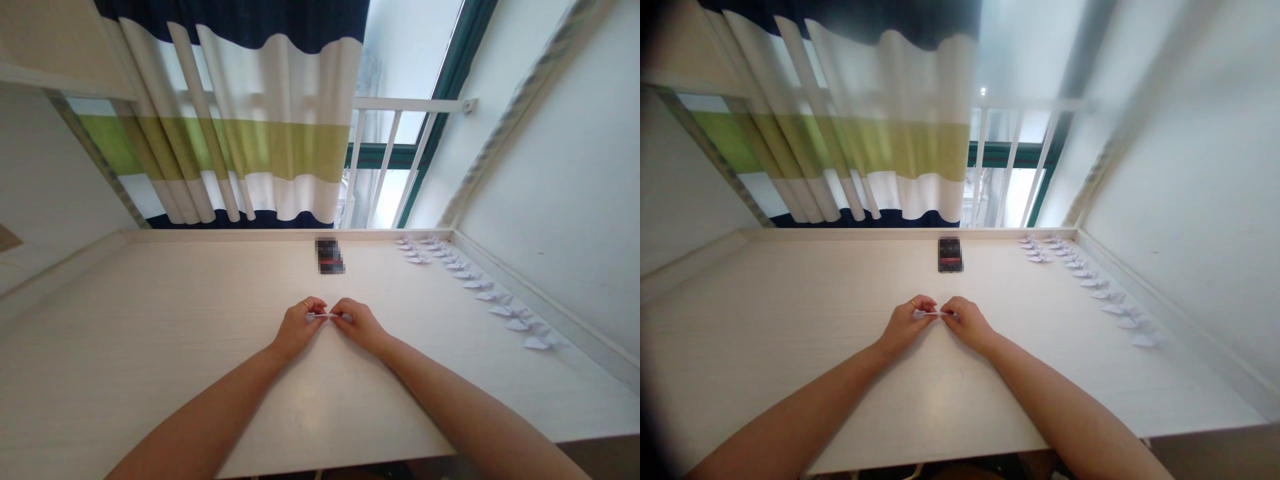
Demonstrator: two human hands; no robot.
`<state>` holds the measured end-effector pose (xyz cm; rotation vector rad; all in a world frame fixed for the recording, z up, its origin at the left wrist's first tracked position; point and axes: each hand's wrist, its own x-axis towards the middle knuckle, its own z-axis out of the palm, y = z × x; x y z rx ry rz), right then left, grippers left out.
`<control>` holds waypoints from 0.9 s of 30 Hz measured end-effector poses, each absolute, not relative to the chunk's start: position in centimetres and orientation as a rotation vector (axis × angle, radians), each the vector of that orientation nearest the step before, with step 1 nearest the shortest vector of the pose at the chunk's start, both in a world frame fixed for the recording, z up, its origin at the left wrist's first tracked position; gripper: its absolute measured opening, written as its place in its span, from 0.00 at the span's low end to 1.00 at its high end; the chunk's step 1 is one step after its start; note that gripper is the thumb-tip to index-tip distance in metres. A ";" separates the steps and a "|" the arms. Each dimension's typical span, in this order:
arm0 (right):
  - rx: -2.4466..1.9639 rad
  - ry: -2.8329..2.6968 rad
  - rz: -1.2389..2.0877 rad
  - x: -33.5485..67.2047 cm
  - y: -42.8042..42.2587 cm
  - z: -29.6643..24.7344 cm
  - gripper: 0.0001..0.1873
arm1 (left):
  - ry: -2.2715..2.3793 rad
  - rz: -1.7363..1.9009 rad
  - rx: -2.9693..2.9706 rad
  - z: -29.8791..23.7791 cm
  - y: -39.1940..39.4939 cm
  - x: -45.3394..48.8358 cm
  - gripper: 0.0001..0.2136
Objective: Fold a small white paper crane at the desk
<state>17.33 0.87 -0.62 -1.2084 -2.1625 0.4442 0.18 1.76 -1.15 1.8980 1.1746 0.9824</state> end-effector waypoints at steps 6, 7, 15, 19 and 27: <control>-0.986 -2.381 -0.033 17.4 0.6 -0.3 0.10 | 1.143 1.007 2.255 -1.3 2.0 -0.1 0.09; -0.983 -2.412 -0.072 17.4 0.6 -0.4 0.10 | 1.119 0.967 2.306 -1.3 2.1 -0.2 0.09; -0.926 -2.629 0.034 18.0 0.7 0.2 0.10 | 0.916 0.639 2.326 -1.0 2.8 -1.0 0.16; -0.908 -2.650 0.111 18.3 0.6 0.5 0.11 | 0.919 0.666 2.264 -0.8 2.9 -1.1 0.08; -0.965 -2.626 0.088 17.7 0.8 0.1 0.12 | 1.087 0.742 2.090 -1.3 3.2 -0.7 0.06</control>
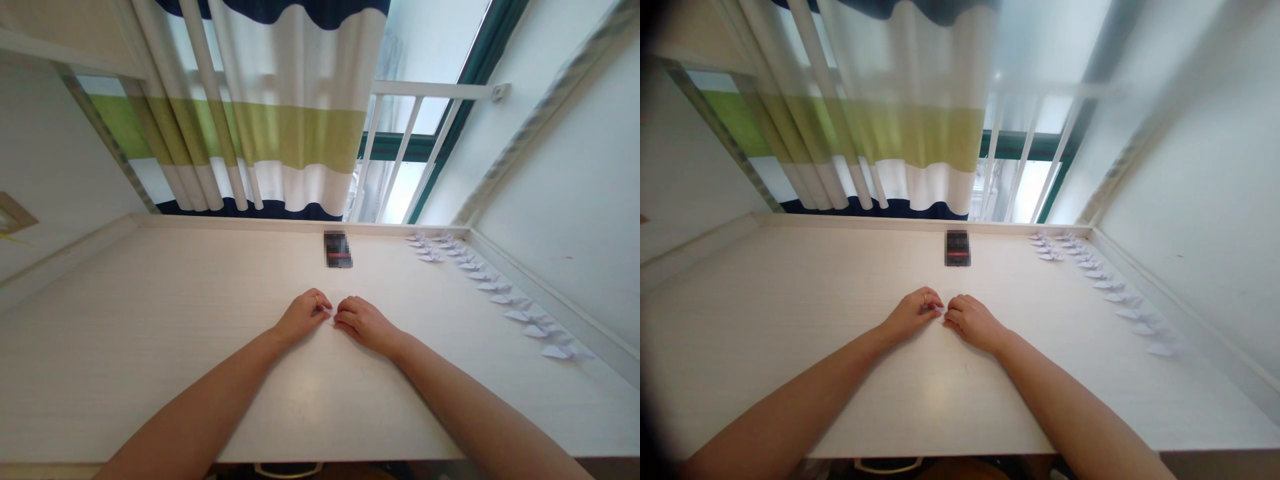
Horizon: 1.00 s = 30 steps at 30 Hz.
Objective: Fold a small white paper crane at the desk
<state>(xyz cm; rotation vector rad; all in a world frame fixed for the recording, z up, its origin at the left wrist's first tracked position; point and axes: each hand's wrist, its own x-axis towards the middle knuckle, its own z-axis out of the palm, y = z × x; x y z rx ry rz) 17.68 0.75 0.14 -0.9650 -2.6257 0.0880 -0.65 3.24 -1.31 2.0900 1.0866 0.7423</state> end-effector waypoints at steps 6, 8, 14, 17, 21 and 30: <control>-0.961 -2.647 0.073 17.5 0.6 0.2 0.12 | 1.037 0.729 2.076 -1.4 3.4 -0.7 0.06; -0.965 -2.647 0.076 17.5 0.6 0.0 0.12 | 1.035 0.717 2.078 -1.3 3.4 -0.6 0.06; -1.005 -2.605 0.156 17.3 0.7 -0.4 0.11 | 0.994 0.674 2.105 -1.0 3.5 -0.7 0.06; -1.034 -2.562 0.206 17.2 0.7 -0.6 0.10 | 0.974 0.664 2.154 -1.0 3.5 -0.7 0.07; -1.096 -2.479 0.266 16.9 0.7 -0.9 0.09 | 0.972 0.654 2.169 -1.0 3.6 -0.6 0.07; -1.123 -2.412 0.432 16.9 0.7 -0.8 0.07 | 0.980 0.615 2.247 -0.8 3.6 -0.7 0.07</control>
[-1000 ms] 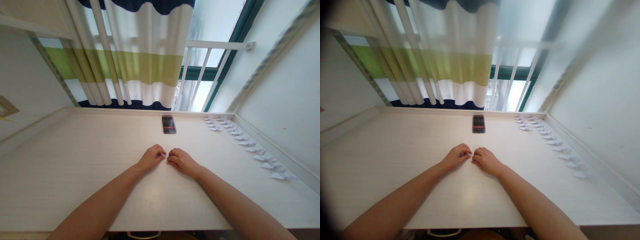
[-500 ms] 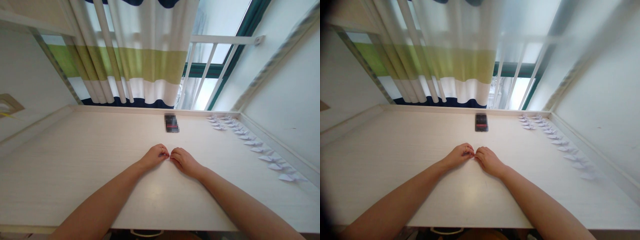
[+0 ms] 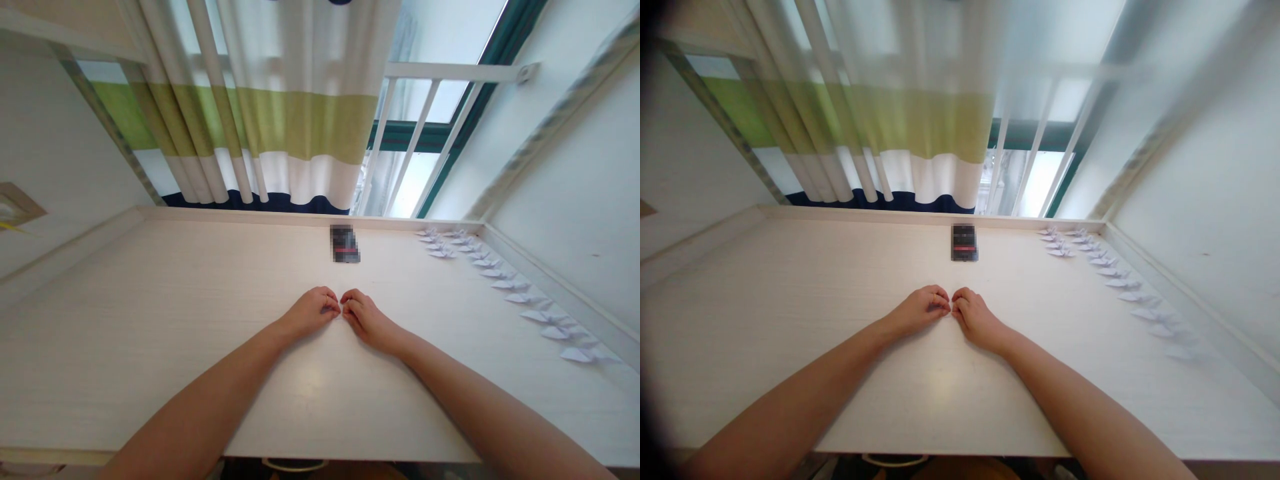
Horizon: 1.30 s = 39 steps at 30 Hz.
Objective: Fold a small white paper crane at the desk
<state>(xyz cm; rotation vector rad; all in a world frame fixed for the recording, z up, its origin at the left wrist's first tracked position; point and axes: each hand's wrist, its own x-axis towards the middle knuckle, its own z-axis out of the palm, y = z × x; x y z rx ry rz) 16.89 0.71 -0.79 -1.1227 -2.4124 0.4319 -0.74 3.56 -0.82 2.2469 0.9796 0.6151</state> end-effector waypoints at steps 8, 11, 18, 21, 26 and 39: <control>-1.130 -2.356 0.522 16.8 0.7 -0.5 0.07 | 1.008 0.645 2.066 -1.0 3.6 -0.8 0.06; -1.155 -2.355 0.528 16.8 0.7 -0.5 0.07 | 1.008 0.644 2.010 -1.0 3.6 -0.8 0.05; -1.297 -2.333 0.434 16.9 0.7 -0.7 0.05 | 1.047 0.655 1.907 -1.1 3.5 -0.5 0.04; -1.329 -2.336 0.409 16.9 0.8 -0.7 0.04 | 1.048 0.659 1.896 -1.1 3.5 -0.4 0.04; -1.380 -2.340 0.417 16.8 0.8 -0.6 0.04 | 1.083 0.640 1.895 -1.0 3.5 -0.3 0.02; -1.601 -2.268 0.597 16.4 1.3 0.0 0.03 | 1.109 0.656 1.877 -0.8 3.5 -0.1 0.02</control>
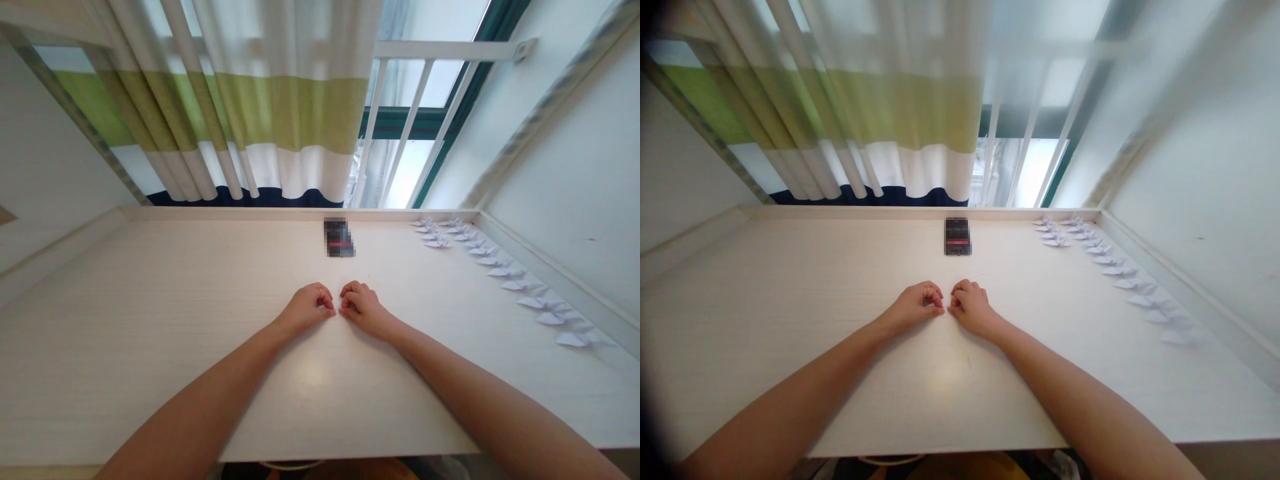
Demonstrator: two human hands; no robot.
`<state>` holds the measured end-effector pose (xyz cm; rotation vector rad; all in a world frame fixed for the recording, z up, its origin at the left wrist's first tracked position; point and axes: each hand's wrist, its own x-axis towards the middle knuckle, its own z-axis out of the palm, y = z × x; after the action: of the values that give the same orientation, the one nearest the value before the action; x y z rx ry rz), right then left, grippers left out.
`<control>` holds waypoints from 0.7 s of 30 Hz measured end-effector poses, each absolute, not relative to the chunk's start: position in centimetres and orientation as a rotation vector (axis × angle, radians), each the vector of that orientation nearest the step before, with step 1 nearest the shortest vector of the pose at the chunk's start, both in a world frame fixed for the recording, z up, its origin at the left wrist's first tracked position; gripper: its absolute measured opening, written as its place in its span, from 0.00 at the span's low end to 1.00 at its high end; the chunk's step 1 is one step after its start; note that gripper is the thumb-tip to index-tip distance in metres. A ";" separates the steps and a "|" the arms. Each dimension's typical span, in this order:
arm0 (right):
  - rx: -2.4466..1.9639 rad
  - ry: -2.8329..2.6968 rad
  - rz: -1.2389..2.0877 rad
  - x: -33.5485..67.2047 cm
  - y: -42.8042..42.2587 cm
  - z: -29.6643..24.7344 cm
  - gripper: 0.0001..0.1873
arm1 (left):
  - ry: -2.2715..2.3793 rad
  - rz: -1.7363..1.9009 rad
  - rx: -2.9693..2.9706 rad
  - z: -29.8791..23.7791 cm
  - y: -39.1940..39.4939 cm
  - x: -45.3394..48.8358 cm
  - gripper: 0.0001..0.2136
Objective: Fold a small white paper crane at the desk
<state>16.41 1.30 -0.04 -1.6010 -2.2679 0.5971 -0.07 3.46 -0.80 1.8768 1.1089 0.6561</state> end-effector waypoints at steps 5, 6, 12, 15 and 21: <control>-1.640 -2.239 0.604 16.2 1.5 0.0 0.04 | 1.102 0.661 1.834 -1.1 3.6 0.0 0.03; -1.643 -2.234 0.605 16.2 1.4 0.0 0.03 | 1.102 0.660 1.828 -1.2 3.7 0.0 0.03; -1.661 -2.198 0.590 16.2 1.2 0.2 0.05 | 1.137 0.640 1.814 -1.1 3.8 0.1 0.03; -1.692 -2.205 0.601 16.0 1.4 0.3 0.04 | 1.170 0.632 1.817 -1.0 3.7 0.2 0.02; -1.708 -2.184 0.644 15.9 1.8 0.3 0.03 | 1.207 0.641 1.755 -1.2 3.8 0.4 0.03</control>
<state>15.91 1.85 0.31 -1.7082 -2.1845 0.6436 0.39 3.79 -1.23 1.7548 1.2065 0.6407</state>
